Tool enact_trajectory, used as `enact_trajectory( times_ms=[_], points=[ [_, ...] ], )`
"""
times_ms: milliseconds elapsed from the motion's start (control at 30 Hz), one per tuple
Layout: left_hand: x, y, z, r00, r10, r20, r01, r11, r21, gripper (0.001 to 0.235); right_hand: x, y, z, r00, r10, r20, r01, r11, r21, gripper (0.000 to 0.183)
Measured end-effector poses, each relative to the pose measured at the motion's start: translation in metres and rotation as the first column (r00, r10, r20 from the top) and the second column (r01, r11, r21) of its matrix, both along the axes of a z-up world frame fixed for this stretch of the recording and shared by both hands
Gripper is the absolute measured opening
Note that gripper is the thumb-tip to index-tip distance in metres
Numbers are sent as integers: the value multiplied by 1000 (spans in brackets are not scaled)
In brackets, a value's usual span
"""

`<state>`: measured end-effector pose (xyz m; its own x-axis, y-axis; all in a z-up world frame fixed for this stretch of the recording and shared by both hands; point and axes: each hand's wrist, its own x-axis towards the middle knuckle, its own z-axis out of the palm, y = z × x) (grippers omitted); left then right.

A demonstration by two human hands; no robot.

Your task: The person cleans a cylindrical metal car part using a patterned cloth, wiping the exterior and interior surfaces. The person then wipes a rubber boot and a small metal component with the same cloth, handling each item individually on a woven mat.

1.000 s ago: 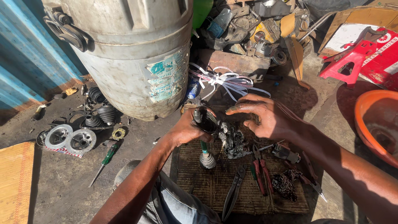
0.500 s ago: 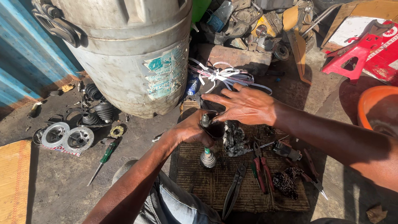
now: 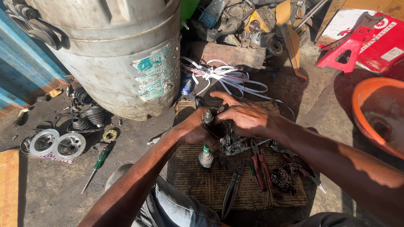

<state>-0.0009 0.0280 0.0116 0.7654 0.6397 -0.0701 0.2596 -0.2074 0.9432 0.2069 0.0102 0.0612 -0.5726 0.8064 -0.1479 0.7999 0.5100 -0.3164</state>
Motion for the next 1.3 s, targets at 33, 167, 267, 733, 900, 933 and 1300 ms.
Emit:
enact_trajectory(
  times_ms=[33, 167, 267, 733, 900, 933, 1300],
  points=[
    [2, 0, 2, 1000, -7, -23, 8, 999, 49, 34, 2, -5, -3, 998, -65, 21, 66, 997, -30, 63],
    [8, -6, 8, 993, 52, -108, -41, 994, 106, 41, 5, -23, -20, 984, -148, -102, 146, 989, -20, 83],
    [12, -10, 7, 994, 106, -1, -106, 993, 51, 44, 11, -41, -43, 940, -260, -221, 284, 955, 81, 72],
    [25, -12, 1, 957, 281, 67, -288, 940, 181, 57, 10, -74, -25, 219, -908, -357, 341, 414, -844, 93],
    [18, -7, 0, 953, 293, 80, -302, 939, 163, 58, 47, -49, -48, 243, -878, -412, 308, 473, -826, 92],
    [15, -5, -2, 952, 288, 104, -302, 939, 166, 58, 53, -42, -55, 255, -884, -393, 347, 463, -816, 91],
    [-11, -9, -1, 954, 230, 190, -249, 965, 84, 57, 70, -24, -142, 807, -484, 339, 554, 819, -150, 73]
  ],
)
